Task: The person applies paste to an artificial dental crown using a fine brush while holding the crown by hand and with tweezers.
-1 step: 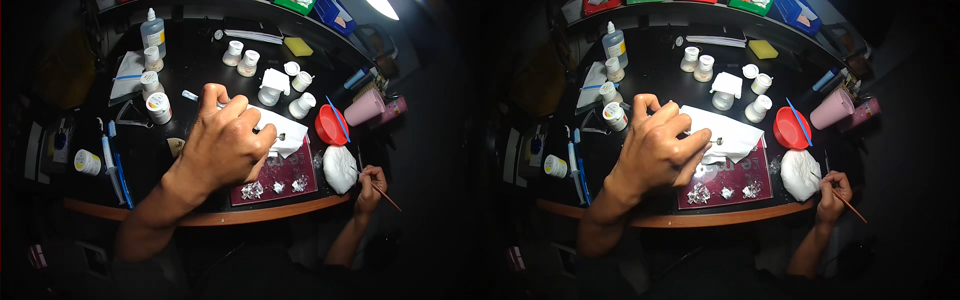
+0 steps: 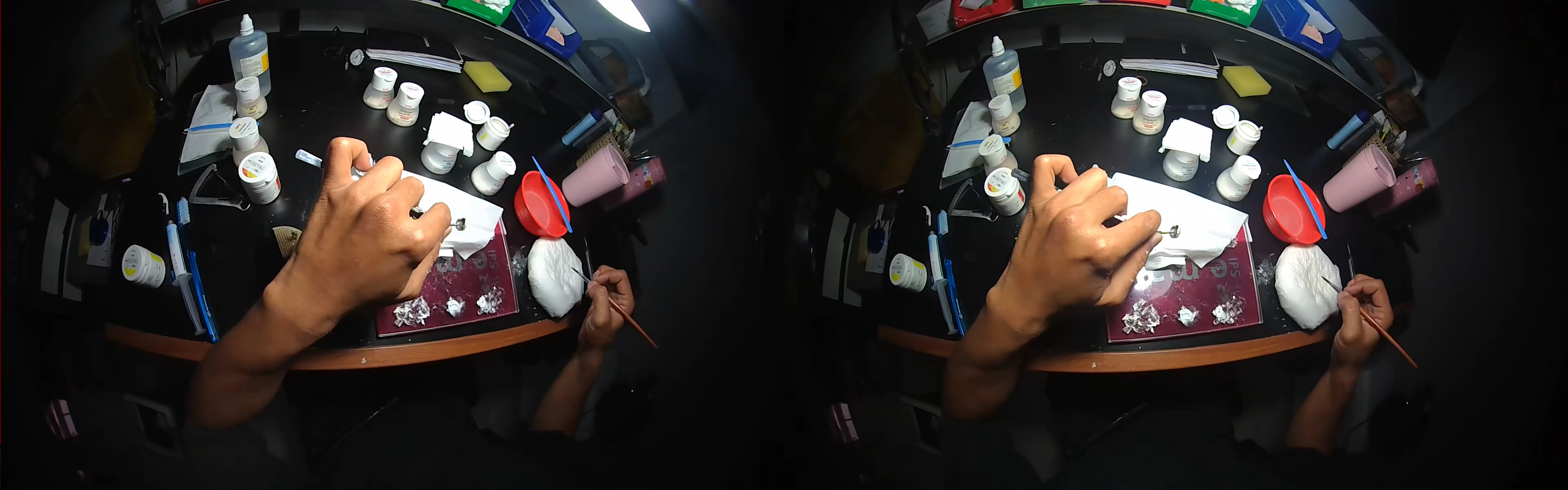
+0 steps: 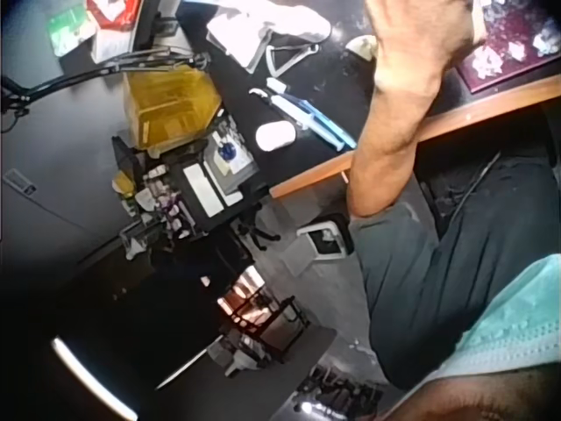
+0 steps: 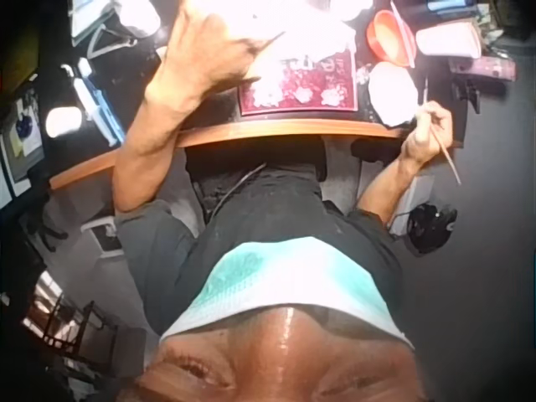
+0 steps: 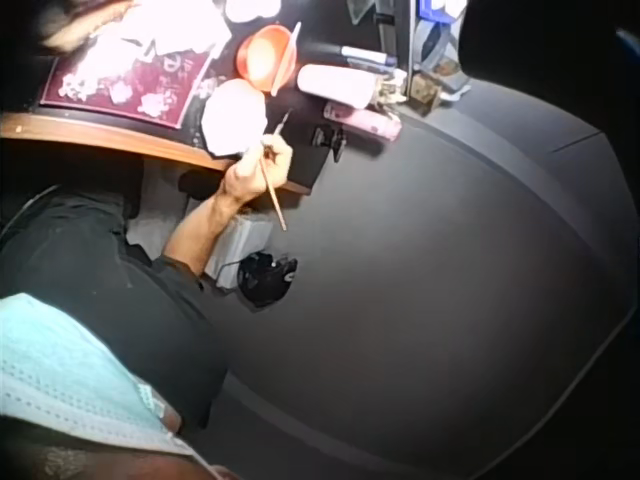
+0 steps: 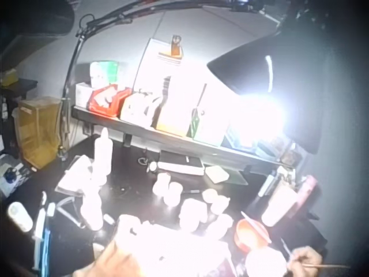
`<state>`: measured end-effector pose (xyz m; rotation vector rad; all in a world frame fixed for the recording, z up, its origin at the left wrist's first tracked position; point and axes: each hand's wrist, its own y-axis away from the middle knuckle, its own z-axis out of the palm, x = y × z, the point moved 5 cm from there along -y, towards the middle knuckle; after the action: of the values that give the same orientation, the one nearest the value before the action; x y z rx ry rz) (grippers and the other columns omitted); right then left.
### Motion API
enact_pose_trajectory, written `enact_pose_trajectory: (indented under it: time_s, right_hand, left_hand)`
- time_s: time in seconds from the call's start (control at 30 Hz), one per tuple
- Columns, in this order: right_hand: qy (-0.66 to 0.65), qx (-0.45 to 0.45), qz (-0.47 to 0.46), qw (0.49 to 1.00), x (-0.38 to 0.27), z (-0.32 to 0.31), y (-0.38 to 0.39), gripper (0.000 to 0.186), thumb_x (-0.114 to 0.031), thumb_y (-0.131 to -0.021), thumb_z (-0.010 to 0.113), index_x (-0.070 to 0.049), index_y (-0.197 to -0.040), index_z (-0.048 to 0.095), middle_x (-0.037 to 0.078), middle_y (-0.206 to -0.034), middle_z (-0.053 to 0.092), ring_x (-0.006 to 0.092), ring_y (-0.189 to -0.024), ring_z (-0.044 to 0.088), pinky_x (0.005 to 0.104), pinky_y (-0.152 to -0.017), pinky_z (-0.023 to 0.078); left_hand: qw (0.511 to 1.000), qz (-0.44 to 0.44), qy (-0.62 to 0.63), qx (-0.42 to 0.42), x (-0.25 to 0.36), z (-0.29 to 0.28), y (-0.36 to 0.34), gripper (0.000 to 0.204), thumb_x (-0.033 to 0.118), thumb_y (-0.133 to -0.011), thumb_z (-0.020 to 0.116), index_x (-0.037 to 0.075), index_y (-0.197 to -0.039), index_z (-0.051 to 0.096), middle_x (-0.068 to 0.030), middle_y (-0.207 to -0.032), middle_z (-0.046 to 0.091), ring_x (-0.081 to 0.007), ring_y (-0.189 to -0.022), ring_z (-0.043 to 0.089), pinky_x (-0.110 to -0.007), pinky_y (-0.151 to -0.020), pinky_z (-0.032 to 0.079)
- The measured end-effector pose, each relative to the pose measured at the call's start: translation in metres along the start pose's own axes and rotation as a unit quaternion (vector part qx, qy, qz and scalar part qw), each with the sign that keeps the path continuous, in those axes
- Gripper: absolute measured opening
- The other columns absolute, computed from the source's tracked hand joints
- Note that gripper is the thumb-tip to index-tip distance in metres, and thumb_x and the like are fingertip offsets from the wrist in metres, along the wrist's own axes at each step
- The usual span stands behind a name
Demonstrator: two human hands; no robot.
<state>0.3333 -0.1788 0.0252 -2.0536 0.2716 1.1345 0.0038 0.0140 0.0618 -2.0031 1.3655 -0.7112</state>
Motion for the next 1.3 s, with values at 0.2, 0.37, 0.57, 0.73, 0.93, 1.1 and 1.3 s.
enact_pose_trajectory:
  time_s: [0.2, 0.37, 0.57, 0.73, 0.93, 1.1, 1.3]
  right_hand:
    - [-0.045, -0.172, -0.247, 0.953, -0.105, 0.102, -0.008, 0.026, 0.008, -0.074, 0.077, -0.003, -0.096, 0.068, 0.007, -0.082, 0.069, 0.025, -0.099, 0.059, 0.0376, -0.092, 0.046]
    - [-0.043, -0.257, -0.345, 0.902, -0.136, 0.163, -0.004, 0.035, 0.002, -0.074, 0.085, -0.004, -0.106, 0.071, 0.008, -0.087, 0.073, 0.0275, -0.098, 0.065, 0.0391, -0.09, 0.05]
    - [-0.112, -0.211, -0.227, 0.944, -0.111, 0.163, 0.021, 0.028, 0.006, -0.076, 0.069, -0.003, -0.101, 0.064, 0.008, -0.084, 0.069, 0.0236, -0.093, 0.058, 0.0394, -0.09, 0.047]
    - [-0.112, -0.23, -0.153, 0.955, -0.085, 0.171, 0.064, 0.017, 0.002, -0.076, 0.067, -0.004, -0.091, 0.061, 0.008, -0.078, 0.067, 0.0199, -0.075, 0.056, 0.0364, -0.081, 0.047]
    - [-0.028, -0.217, -0.178, 0.959, -0.084, 0.182, 0.077, 0.02, 0.002, -0.065, 0.069, -0.005, -0.084, 0.066, 0.004, -0.067, 0.065, 0.0207, -0.068, 0.056, 0.035, -0.075, 0.048]
    - [-0.009, -0.207, -0.196, 0.958, -0.089, 0.173, 0.075, 0.022, 0.003, -0.063, 0.068, -0.005, -0.084, 0.065, 0.002, -0.065, 0.064, 0.0203, -0.067, 0.055, 0.0339, -0.073, 0.047]
    - [-0.048, -0.18, -0.171, 0.967, -0.079, 0.167, 0.068, 0.016, 0.002, -0.069, 0.067, -0.005, -0.084, 0.065, 0.003, -0.066, 0.062, 0.0187, -0.07, 0.054, 0.0361, -0.08, 0.046]
  left_hand:
    - [0.996, -0.059, 0.074, 0.005, -0.007, 0.004, 0.002, 0.007, 0.019, -0.08, 0.077, 0.013, -0.082, 0.077, -0.001, -0.062, 0.058, -0.0177, -0.063, 0.054, -0.038, -0.078, 0.032]
    - [0.99, -0.075, 0.117, 0.006, -0.013, 0.003, 0.003, 0.008, 0.017, -0.082, 0.074, 0.01, -0.082, 0.077, -0.0017, -0.065, 0.066, -0.0164, -0.059, 0.055, -0.035, -0.073, 0.031]
    - [0.988, -0.104, 0.118, -0.009, -0.022, 0.011, 0.004, 0.01, 0.016, -0.082, 0.075, 0.007, -0.081, 0.078, -0.0047, -0.063, 0.067, -0.0153, -0.055, 0.058, -0.033, -0.063, 0.037]
    - [0.991, -0.076, 0.104, 0.04, -0.025, 0.001, 0.001, 0.012, 0.015, -0.081, 0.075, 0.003, -0.081, 0.078, -0.0082, -0.063, 0.068, -0.0156, -0.052, 0.06, -0.028, -0.051, 0.042]
    - [0.994, -0.088, 0.069, 0.003, -0.025, -0.008, 0.003, 0.02, 0.02, -0.076, 0.078, 0.003, -0.078, 0.069, -0.0118, -0.066, 0.065, -0.0254, -0.065, 0.065, -0.035, -0.063, 0.051]
    - [0.993, -0.099, 0.067, 0.019, -0.025, -0.005, -0.003, 0.022, 0.023, -0.073, 0.078, 0.003, -0.077, 0.069, -0.0121, -0.064, 0.063, -0.0272, -0.064, 0.065, -0.037, -0.062, 0.051]
    - [0.99, -0.131, 0.042, 0.039, -0.024, -0.011, 0.0, 0.026, 0.027, -0.07, 0.078, 0.003, -0.076, 0.07, -0.0124, -0.062, 0.062, -0.0295, -0.063, 0.064, -0.039, -0.062, 0.05]
